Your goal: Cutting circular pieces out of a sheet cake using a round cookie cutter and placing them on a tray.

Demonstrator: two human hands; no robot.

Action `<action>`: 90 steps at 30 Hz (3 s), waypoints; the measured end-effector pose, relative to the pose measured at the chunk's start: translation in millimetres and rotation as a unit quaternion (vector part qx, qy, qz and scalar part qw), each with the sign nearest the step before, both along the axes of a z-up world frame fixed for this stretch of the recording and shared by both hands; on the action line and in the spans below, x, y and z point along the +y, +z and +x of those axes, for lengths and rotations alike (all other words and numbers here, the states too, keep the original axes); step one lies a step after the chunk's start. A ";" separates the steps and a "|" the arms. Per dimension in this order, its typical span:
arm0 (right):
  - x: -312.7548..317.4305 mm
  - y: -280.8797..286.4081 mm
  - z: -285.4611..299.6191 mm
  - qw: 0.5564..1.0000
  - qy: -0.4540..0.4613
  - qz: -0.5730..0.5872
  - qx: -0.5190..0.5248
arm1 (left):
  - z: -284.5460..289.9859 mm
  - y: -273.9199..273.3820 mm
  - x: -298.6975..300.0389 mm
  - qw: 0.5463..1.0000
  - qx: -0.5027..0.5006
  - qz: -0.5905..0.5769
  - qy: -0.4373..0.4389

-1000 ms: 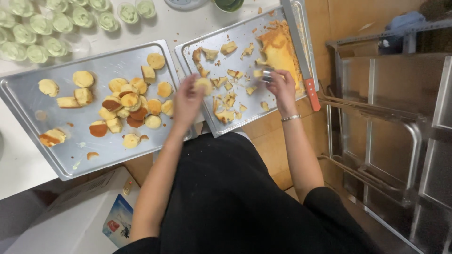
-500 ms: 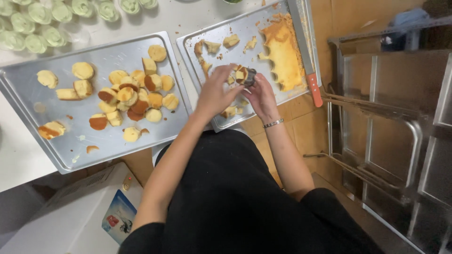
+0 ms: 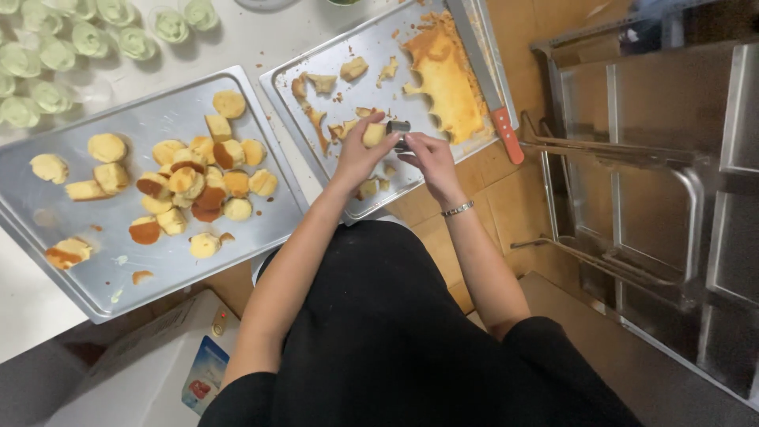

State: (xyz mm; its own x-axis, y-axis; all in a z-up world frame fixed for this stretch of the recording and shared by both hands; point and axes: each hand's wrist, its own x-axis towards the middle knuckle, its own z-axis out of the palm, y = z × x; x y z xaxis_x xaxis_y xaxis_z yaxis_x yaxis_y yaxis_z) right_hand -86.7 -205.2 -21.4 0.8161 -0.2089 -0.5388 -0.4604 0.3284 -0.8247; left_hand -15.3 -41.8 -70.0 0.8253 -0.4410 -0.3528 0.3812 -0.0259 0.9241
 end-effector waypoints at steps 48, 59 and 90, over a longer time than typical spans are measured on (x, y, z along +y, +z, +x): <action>-87.5 -58.9 169.6 0.680 0.206 -0.704 -0.024 | 1.1 57.6 190.3 0.843 -0.314 0.391 0.197; -33.4 7.6 51.8 0.944 0.161 -0.268 -0.106 | -3.0 -23.0 14.6 0.986 0.134 -0.098 0.021; -127.7 -14.4 131.8 0.716 0.260 -0.641 -0.096 | 19.0 -14.4 -1.6 0.968 0.239 -0.060 0.056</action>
State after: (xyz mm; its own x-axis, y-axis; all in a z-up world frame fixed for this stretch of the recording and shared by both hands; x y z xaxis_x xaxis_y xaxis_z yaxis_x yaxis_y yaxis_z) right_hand 45.1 -332.9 -35.8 0.9963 -0.0730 -0.0445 -0.0842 -0.9295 -0.3592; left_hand 3.6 -43.4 -84.4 0.6260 -0.4198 -0.6573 0.7595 0.1368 0.6360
